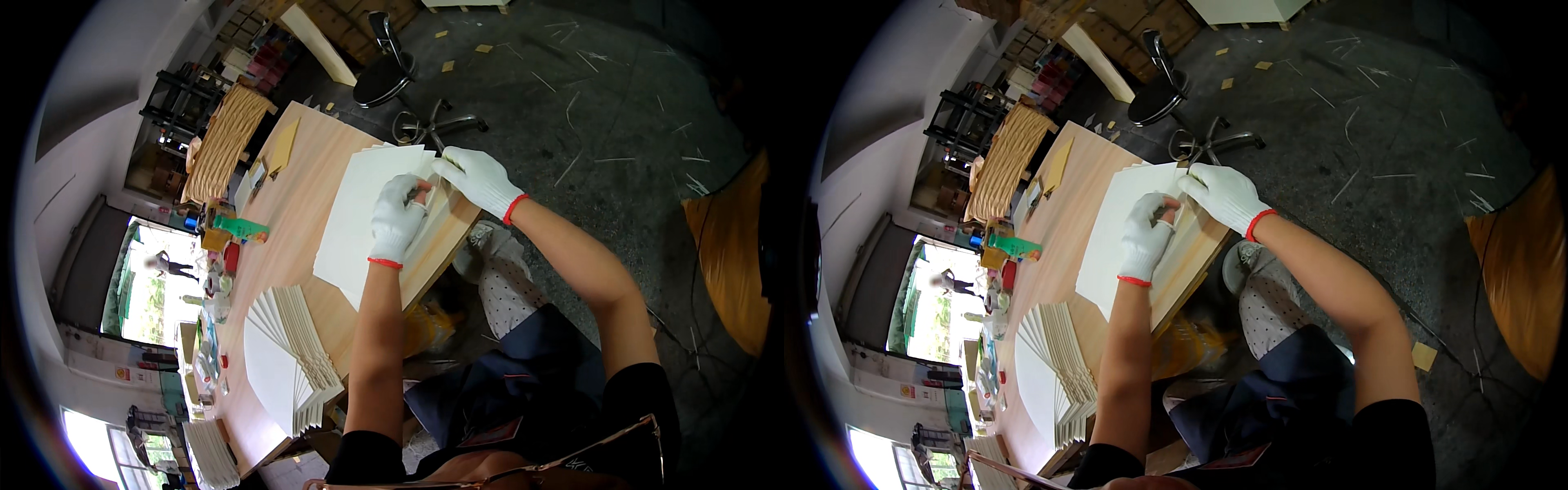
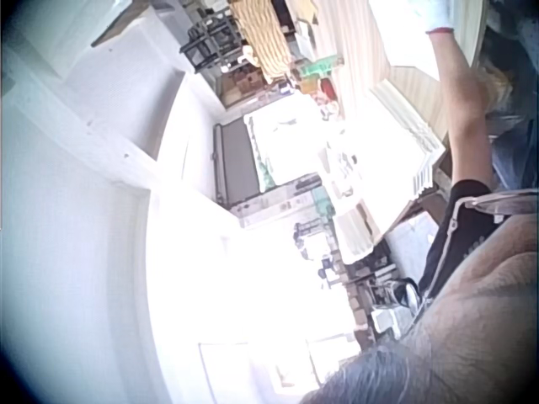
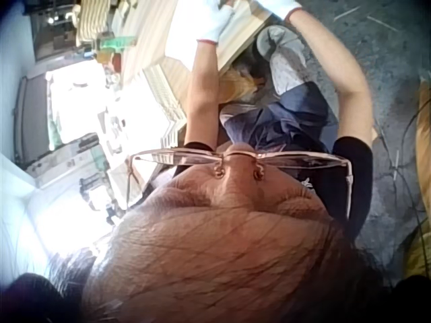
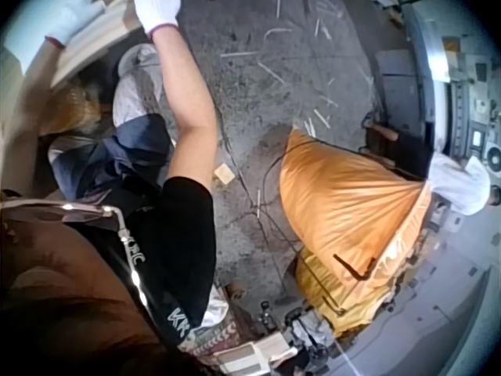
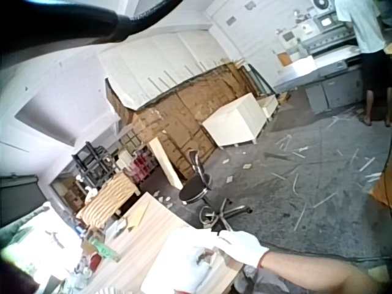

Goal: The person applies glue to the edge of white paper sheets using a small brush and presses them onto a wooden board. The person repeats this process for multiple sheets, stacking them on the table.

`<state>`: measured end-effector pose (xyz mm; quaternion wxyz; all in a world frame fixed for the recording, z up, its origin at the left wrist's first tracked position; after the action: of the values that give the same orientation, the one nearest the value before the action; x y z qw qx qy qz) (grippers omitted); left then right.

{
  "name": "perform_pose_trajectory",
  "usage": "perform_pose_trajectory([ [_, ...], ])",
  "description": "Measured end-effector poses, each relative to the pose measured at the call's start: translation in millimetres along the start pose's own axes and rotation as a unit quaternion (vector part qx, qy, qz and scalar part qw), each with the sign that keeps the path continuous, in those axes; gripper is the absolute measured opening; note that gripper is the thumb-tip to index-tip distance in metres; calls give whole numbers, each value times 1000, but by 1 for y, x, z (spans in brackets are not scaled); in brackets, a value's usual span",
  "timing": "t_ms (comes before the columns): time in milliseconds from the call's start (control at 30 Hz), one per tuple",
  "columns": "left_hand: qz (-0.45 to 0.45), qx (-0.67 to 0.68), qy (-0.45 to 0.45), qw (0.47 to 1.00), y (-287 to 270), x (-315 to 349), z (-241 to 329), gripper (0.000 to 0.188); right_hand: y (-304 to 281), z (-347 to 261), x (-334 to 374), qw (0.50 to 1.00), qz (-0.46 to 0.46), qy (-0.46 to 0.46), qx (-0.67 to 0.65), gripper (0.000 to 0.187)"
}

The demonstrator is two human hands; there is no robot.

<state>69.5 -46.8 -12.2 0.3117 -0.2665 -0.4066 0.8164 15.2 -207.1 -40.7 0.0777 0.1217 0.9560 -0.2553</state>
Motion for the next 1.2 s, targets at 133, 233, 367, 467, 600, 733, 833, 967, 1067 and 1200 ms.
perform_pose_trajectory([
  [133,-12,55,24,998,-1,0,-8,15,2,4,2,999,9,16,-33,38],
  [233,-39,139,-20,989,-1,3,-2,19,5,9,2,998,22,14,-51,38],
  [367,-12,30,19,999,1,4,9,29,4,10,2,998,25,12,-51,37],
  [467,-24,34,-6,999,1,4,6,33,5,11,2,998,22,14,-55,38],
  [600,-40,80,-7,996,2,4,-3,31,3,8,3,998,20,18,-54,39],
  [733,-46,101,-4,994,4,4,-7,30,4,10,5,999,26,18,-41,39],
  [833,9,210,-49,976,3,7,-13,29,6,5,5,999,13,14,-31,39],
  [967,-11,19,-13,1000,-1,6,1,28,7,11,4,998,43,-13,-41,39],
  [1067,-37,1,-15,999,-2,6,8,29,7,12,4,998,44,-4,-52,39],
  [1200,-10,4,-18,1000,0,8,7,35,8,12,4,997,40,8,-63,39],
])
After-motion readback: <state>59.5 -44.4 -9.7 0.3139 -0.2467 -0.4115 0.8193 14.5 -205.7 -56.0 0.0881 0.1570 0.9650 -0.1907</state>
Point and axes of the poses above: each hand's wrist, its own x-axis away from the middle knuckle, its own y-axis out of the palm, z = x × y, the point moved 6 cm from there along -x, towards the middle knuckle, and after that the axes turned 7 degrees about -z, right-handed, at the moved point
